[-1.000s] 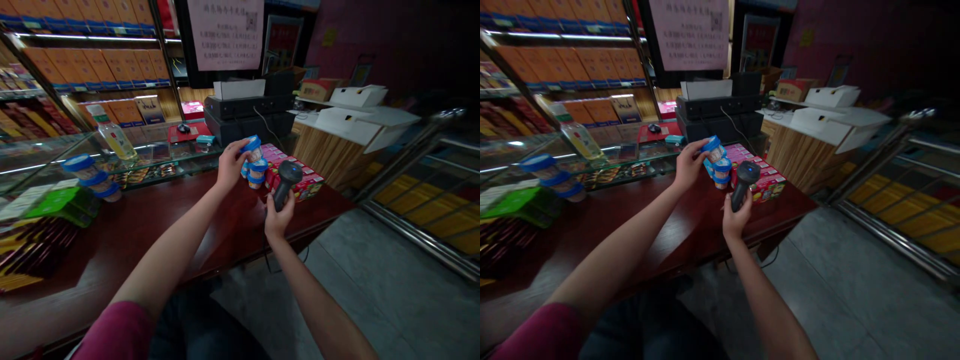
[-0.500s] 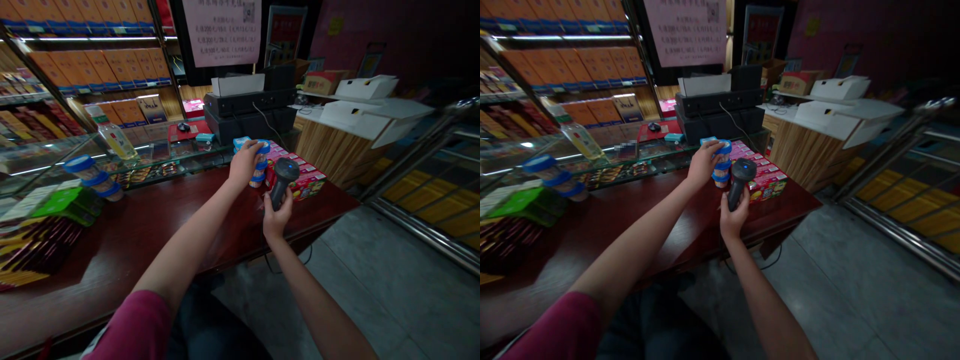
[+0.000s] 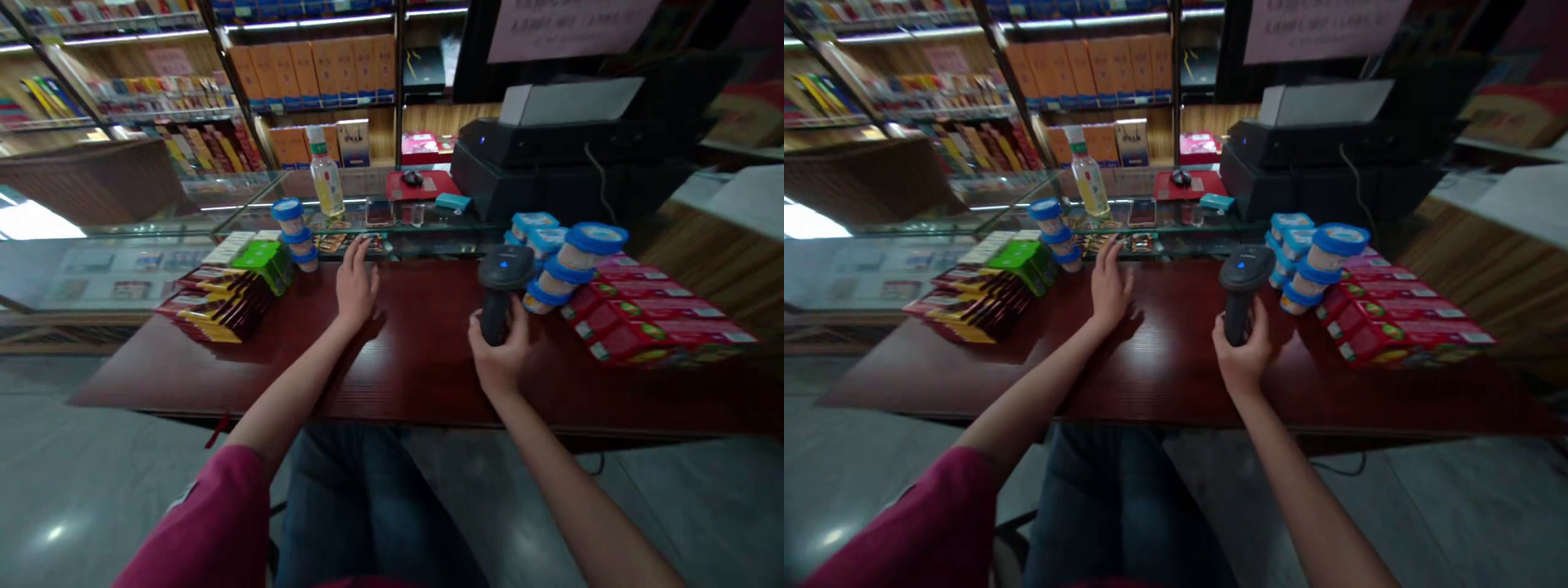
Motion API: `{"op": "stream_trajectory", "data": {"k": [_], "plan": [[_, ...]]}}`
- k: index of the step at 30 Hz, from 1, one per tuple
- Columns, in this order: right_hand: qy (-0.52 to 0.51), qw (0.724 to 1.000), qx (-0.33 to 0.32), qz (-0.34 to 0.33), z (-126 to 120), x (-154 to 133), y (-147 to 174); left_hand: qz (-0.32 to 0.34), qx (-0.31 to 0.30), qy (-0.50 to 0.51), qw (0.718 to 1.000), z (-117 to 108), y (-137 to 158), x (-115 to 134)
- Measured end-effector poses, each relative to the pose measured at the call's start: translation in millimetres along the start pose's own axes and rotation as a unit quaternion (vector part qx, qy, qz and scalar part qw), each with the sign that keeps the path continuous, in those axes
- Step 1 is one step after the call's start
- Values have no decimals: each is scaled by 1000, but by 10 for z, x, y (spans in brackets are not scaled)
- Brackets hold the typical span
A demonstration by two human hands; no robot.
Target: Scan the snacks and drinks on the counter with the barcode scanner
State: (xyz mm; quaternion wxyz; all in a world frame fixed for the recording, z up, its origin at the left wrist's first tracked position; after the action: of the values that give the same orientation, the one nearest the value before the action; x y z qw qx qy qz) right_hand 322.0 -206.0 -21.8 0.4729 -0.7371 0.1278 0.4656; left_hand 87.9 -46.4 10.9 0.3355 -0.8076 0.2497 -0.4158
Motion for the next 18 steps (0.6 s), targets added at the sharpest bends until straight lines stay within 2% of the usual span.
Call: {"op": "stream_trajectory", "data": {"k": [4,6,8,11,13,15,18], "plan": [[-62,992,-109,7,761,-234,212,-44,159,-15,986,-511,1,-677],[-65,987,-144,-6,1085,-341,282,-64,223,-5,973,-626,-55,-897],[-42,983,-171,-47,1319,-430,317,-87,245,15,966,-662,-165,-1049],[-2,971,-204,-125,1484,-506,316,-99,234,43,966,-655,-422,-1189],[6,965,-222,-140,1505,-516,302,-97,232,51,966,-655,-610,-1253],[-4,964,-242,-109,1497,-503,289,-108,232,71,964,-662,-767,-1315],[-52,962,-269,-18,1488,-472,277,-139,199,121,963,-662,-897,-1416]]}}
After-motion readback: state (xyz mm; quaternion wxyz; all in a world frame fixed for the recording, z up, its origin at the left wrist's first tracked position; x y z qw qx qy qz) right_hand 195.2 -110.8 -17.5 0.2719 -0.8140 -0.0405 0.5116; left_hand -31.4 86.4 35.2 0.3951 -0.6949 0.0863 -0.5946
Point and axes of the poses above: each hand's wrist, its own y-axis away from the middle knuckle, its own z-axis out of the palm, x = y × z, the point moved 1 cm from there along -y, towards the middle knuckle, and after that the axes turned 7 degrees about y, right-handed, at the moved point
